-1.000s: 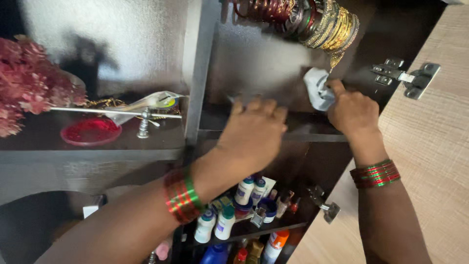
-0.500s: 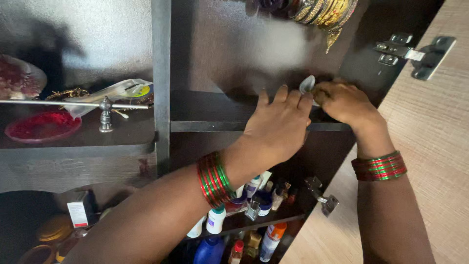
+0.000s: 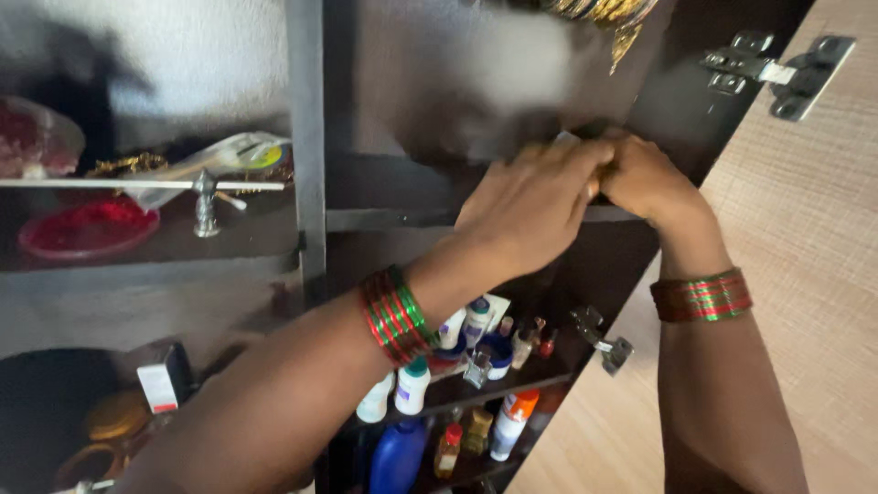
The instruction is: The person wipes a stack of bangles with a cloth, then picks up a gold chain, untangles it, and places it back on the shelf. The person then wipes several small bottles with the cloth and returns them to the shelf.
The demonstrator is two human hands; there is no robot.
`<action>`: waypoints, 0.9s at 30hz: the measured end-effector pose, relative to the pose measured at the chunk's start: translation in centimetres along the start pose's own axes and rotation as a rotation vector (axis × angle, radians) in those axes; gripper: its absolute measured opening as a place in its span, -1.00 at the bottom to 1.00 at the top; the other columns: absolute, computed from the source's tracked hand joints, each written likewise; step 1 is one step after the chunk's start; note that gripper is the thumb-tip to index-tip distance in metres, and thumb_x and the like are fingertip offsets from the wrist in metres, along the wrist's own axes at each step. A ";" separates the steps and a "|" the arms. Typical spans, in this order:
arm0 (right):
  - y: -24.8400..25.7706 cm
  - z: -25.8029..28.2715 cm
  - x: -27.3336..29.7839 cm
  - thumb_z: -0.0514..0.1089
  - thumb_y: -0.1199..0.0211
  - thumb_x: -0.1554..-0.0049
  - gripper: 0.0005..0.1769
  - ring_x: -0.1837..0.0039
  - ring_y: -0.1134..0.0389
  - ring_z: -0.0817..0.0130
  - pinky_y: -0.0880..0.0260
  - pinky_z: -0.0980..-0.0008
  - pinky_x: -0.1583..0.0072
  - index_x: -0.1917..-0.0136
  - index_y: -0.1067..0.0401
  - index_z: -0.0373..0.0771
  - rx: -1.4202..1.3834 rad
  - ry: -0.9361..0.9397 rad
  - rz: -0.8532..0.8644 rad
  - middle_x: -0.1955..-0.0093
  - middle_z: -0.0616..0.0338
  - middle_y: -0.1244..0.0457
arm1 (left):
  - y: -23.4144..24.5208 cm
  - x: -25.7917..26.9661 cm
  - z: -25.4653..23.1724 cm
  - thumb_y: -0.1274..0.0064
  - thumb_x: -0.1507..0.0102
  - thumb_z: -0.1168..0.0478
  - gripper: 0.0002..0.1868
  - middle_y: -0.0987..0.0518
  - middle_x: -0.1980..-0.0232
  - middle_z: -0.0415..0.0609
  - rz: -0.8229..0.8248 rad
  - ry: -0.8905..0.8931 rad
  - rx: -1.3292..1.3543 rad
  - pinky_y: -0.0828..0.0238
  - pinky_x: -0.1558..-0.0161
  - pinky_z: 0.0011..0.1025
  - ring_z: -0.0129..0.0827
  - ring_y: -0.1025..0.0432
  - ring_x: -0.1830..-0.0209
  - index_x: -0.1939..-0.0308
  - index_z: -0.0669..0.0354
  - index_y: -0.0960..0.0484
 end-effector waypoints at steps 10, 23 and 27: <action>5.7 8.5 5.2 -0.21 -0.24 -0.30 -0.78 -0.07 -0.40 0.16 -0.38 0.31 -0.08 -0.20 -0.53 -0.27 -0.266 0.182 -0.194 -0.06 -0.07 -0.36 | 8.2 4.1 0.4 0.22 -0.60 0.17 -0.73 -0.46 -0.34 0.01 -0.367 -0.184 0.338 -0.20 -0.42 -0.28 -0.17 -0.36 -0.40 -0.37 0.08 -0.39; -2.6 24.6 3.0 -0.17 -0.21 -0.13 -0.74 -0.19 -0.35 0.18 -0.40 0.27 -0.18 -0.09 -0.48 -0.26 -0.233 0.548 0.093 -0.11 0.10 -0.36 | 16.9 13.1 -0.6 0.17 -0.61 0.10 -0.66 -0.38 -0.44 0.07 -0.198 -0.095 0.401 -0.10 -0.54 -0.27 -0.12 -0.25 -0.48 -0.41 0.16 -0.38; -2.6 28.2 3.6 -0.27 -0.22 -0.05 -0.74 -0.24 -0.32 0.14 -0.39 0.25 -0.20 -0.05 -0.46 -0.29 -0.326 0.464 0.103 -0.12 0.04 -0.33 | 17.8 14.6 0.5 0.15 -0.61 0.11 -0.66 -0.37 -0.46 0.06 -0.197 -0.071 0.397 -0.09 -0.52 -0.29 -0.13 -0.25 -0.46 -0.42 0.15 -0.36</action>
Point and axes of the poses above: each hand's wrist, its own x-axis away from the middle knuckle, its own y-axis out of the back of the hand, z = x × y, the point moved 10 cm from there along -x, towards the middle knuckle
